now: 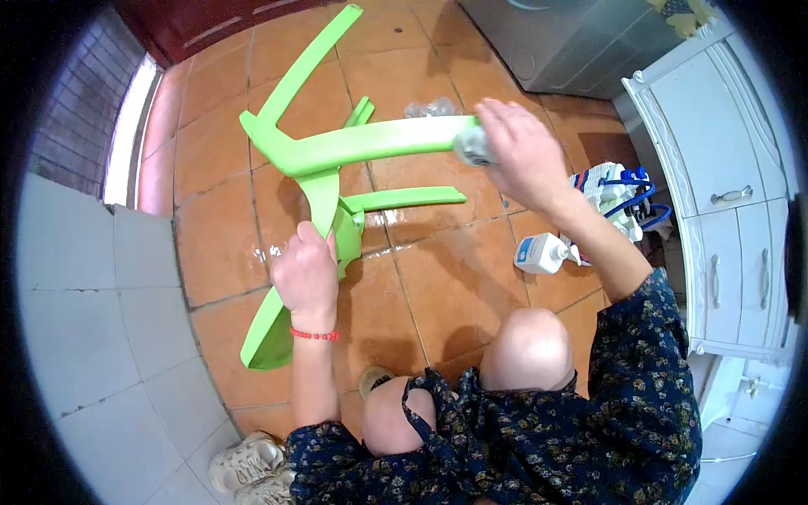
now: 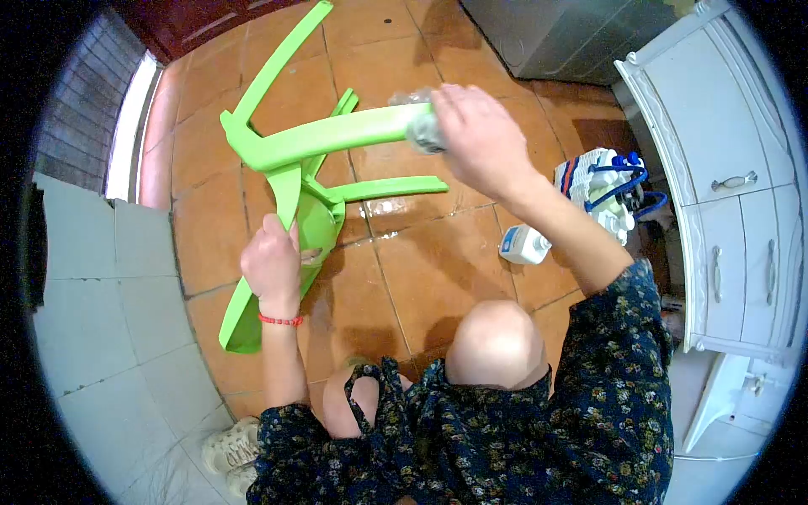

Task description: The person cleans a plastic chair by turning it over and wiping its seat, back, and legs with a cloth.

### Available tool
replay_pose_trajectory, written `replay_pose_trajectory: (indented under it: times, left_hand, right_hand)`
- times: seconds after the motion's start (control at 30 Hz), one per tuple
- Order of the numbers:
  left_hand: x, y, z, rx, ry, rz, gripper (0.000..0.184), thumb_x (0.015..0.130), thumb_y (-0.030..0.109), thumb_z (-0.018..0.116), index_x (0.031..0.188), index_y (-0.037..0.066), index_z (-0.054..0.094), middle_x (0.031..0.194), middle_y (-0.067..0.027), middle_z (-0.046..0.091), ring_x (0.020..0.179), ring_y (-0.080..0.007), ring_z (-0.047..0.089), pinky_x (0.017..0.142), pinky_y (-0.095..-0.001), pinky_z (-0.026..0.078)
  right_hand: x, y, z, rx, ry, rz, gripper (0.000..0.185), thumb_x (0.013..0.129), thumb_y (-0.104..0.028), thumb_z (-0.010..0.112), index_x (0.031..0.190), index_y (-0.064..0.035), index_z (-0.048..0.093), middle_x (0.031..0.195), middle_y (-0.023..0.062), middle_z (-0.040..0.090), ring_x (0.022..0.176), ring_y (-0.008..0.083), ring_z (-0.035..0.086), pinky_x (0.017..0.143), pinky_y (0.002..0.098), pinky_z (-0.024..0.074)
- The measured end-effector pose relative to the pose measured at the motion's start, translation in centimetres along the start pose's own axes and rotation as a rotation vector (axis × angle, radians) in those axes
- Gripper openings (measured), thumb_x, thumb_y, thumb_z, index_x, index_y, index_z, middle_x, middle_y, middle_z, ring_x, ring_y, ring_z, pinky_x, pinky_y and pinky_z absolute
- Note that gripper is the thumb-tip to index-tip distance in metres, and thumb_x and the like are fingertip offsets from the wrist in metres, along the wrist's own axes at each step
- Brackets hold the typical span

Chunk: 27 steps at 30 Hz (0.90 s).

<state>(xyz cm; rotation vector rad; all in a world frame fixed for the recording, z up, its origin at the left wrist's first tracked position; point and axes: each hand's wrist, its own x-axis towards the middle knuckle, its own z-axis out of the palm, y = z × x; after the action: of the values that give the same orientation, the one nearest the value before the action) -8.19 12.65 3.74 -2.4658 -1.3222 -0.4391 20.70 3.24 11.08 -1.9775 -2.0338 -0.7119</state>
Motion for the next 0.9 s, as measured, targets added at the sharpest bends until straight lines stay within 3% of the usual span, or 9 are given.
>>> replay_pose_trajectory:
  times: [0.07,0.2,0.3,0.4,0.57,0.63,0.73,0.83,0.9]
  left_hand:
    - [0.0,0.3,0.0,-0.023,-0.003,0.007,0.037,0.072,0.033,0.076,0.073,0.011,0.046,0.057,-0.0046,0.056,0.053,-0.0207,0.06,0.049,-0.0318,0.048]
    - [0.3,0.1,-0.5,-0.012,-0.019,0.017,0.037,0.072,0.032,0.076,0.073,0.01,0.046,0.058,-0.0048,0.056,0.053,-0.0219,0.06,0.05,-0.0323,0.048]
    - [-0.2,0.2,-0.3,0.031,-0.026,0.025,0.037,0.071,0.033,0.076,0.073,0.011,0.046,0.057,-0.0044,0.056,0.052,-0.0213,0.059,0.05,-0.0322,0.048]
    - [-0.2,0.0,-0.2,0.042,-0.025,0.057,0.038,0.071,0.033,0.077,0.073,0.011,0.046,0.057,-0.0036,0.055,0.052,-0.0203,0.059,0.049,-0.0317,0.047]
    - [-0.2,0.2,-0.6,0.048,-0.021,0.059,0.038,0.071,0.035,0.076,0.071,0.012,0.046,0.056,-0.0024,0.054,0.052,-0.0187,0.059,0.048,-0.0311,0.046]
    - [-0.2,0.1,-0.6,0.036,-0.03,0.058,0.036,0.075,0.036,0.073,0.073,0.011,0.046,0.057,-0.004,0.055,0.051,-0.0213,0.059,0.047,-0.032,0.047]
    - [-0.2,0.2,-0.7,0.05,-0.03,0.048,0.035,0.077,0.036,0.072,0.074,0.011,0.047,0.057,-0.0047,0.056,0.05,-0.0225,0.06,0.046,-0.0322,0.047]
    - [-0.1,0.3,-0.6,0.021,-0.066,0.032,0.034,0.078,0.034,0.071,0.075,0.011,0.047,0.058,-0.0053,0.057,0.052,-0.0228,0.06,0.047,-0.0327,0.047]
    - [-0.1,0.1,-0.5,-0.027,-0.075,0.031,0.033,0.078,0.033,0.071,0.075,0.01,0.048,0.059,-0.006,0.058,0.053,-0.0232,0.061,0.047,-0.0332,0.048]
  right_hand:
    - [1.9,-2.6,2.6,0.201,0.078,-0.075,0.053,0.07,-0.009,0.068,0.119,0.0041,0.051,0.117,0.0214,0.057,0.109,0.0353,0.056,0.093,0.0414,0.0469]
    - [10.2,-11.3,3.1,0.245,-0.252,-0.15,0.046,0.076,-0.01,0.06,0.119,0.0054,0.052,0.111,0.0213,0.059,0.103,0.0337,0.059,0.087,0.0381,0.0499]
    - [9.0,-10.4,4.0,0.337,-0.036,-0.223,0.047,0.077,-0.012,0.061,0.121,0.0023,0.052,0.113,0.0211,0.058,0.105,0.0335,0.059,0.089,0.04,0.0488]
    - [6.6,-7.8,3.9,0.339,0.017,-0.211,0.049,0.078,-0.013,0.062,0.125,-0.0013,0.05,0.12,0.0216,0.055,0.108,0.0341,0.057,0.093,0.0423,0.0466]
    - [1.6,-1.9,-0.2,0.202,-0.168,-0.015,0.069,0.073,-0.018,0.072,0.133,-0.004,0.042,0.132,0.0187,0.048,0.119,0.0334,0.05,0.098,0.0426,0.0433]
    - [-0.5,0.4,-0.9,0.105,-0.227,0.073,0.077,0.07,-0.013,0.073,0.138,-0.0045,0.037,0.132,0.0184,0.048,0.119,0.0346,0.05,0.098,0.0413,0.0431]
    - [-3.0,2.5,-2.0,0.168,-0.224,0.219,0.078,0.072,-0.008,0.066,0.141,-0.0056,0.031,0.124,0.0214,0.052,0.115,0.0373,0.052,0.095,0.042,0.0453]
    - [-3.9,3.7,-2.9,0.346,-0.364,0.456,0.082,0.07,-0.006,0.065,0.143,-0.0053,0.028,0.125,0.0236,0.049,0.113,0.0397,0.051,0.093,0.0421,0.0451]
    - [-4.6,4.7,-2.9,0.26,-0.332,0.417,0.082,0.07,-0.006,0.066,0.143,-0.005,0.028,0.127,0.0255,0.047,0.112,0.0404,0.051,0.092,0.0426,0.0452]
